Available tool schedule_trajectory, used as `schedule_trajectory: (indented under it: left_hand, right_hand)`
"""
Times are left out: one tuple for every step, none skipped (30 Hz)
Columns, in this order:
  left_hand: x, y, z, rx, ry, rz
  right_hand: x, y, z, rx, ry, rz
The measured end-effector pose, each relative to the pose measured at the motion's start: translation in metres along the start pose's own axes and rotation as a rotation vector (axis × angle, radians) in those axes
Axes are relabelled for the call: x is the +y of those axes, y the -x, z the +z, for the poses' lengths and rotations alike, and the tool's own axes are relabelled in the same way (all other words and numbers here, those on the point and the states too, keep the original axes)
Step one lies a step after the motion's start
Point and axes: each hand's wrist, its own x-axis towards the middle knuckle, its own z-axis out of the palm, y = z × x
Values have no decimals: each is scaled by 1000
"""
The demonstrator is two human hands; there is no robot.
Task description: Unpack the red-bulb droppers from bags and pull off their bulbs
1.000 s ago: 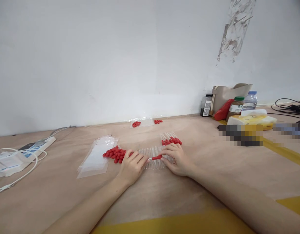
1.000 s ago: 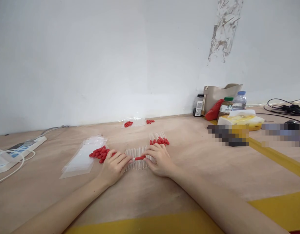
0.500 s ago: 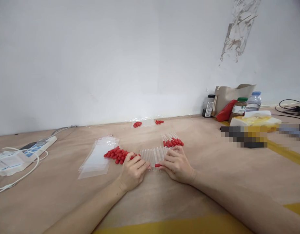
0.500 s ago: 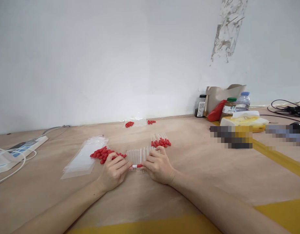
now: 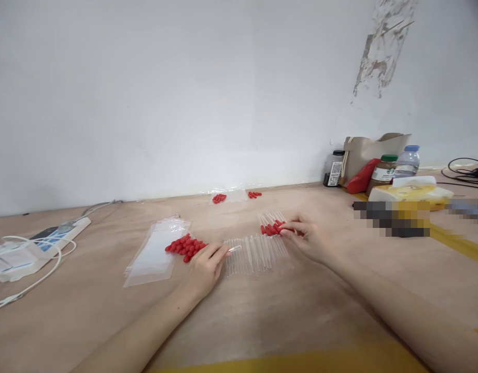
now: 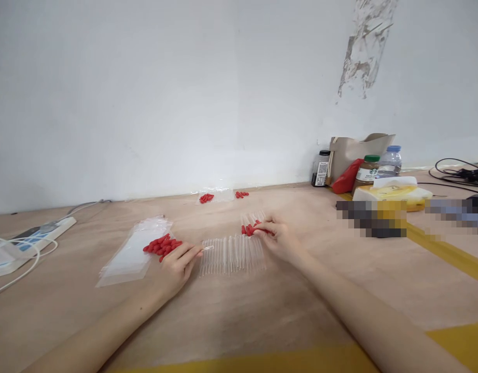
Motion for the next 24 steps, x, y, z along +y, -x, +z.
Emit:
schedule_trajectory:
  left_hand:
    - [0, -1, 1, -22, 3, -27]
    - [0, -1, 2, -30, 5, -42]
    - [1, -2, 4, -33, 7, -49]
    - [2, -3, 5, -31, 9, -49]
    - [3, -4, 6, -27, 12, -46]
    - [4, -4, 7, -22, 14, -46]
    - [4, -4, 8, -19, 14, -50]
    - [3, -5, 9, -15, 14, -57]
    - [3, -5, 9, -7, 14, -64]
    - [2, -5, 9, 2, 15, -68]
    - [1, -5, 9, 12, 13, -69]
    - [1, -6, 9, 19, 11, -64]
    - [0, -6, 9, 26, 9, -53]
    - [0, -6, 9, 26, 6, -39]
    - [0, -6, 9, 23, 2, -24]
    - [0, -6, 9, 16, 0, -9]
    - [0, -6, 10, 8, 3, 5]
    - [1, -6, 10, -2, 12, 16]
    - [2, -6, 11, -14, 28, 24]
    - [4, -6, 11, -30, 51, 27]
    - [5, -6, 11, -47, 82, 24]
    - [7, -5, 10, -65, 119, 18]
    - [9, -5, 10, -81, 154, 8]
    - [11, -5, 9, -95, 186, -3]
  right_hand:
    - [4, -3, -5, -29, 16, 60]
    - [8, -6, -9, -68, 54, 113]
    - [10, -7, -13, -114, 96, 163]
    - [11, -8, -16, -167, 132, 215]
    - [11, -8, -19, -215, 154, 269]
    - [12, -7, -21, -253, 158, 324]
    - [12, -6, -22, -275, 147, 377]
    - [12, -5, -22, -284, 128, 422]
    - [13, -5, -22, -282, 108, 455]
    - [13, -4, -21, -275, 88, 476]
    - [14, -3, -19, -267, 73, 485]
    - [15, -2, -18, -261, 64, 486]
    - [17, -2, -15, -257, 57, 480]
    - [18, -1, -12, -256, 49, 474]
    - [19, 0, -9, -254, 38, 469]
    - [20, 1, -6, -254, 25, 467]
    - [21, 2, -3, -253, 13, 465]
    - [21, 3, 1, -249, 6, 463]
    - [21, 3, 4, -239, 5, 459]
    - [21, 4, 6, -227, 10, 451]
    - [20, 4, 8, -217, 15, 441]
    - [19, 5, 9, -213, 16, 432]
    - [18, 4, 9, -213, 10, 427]
    - [18, 4, 9, -219, 0, 427]
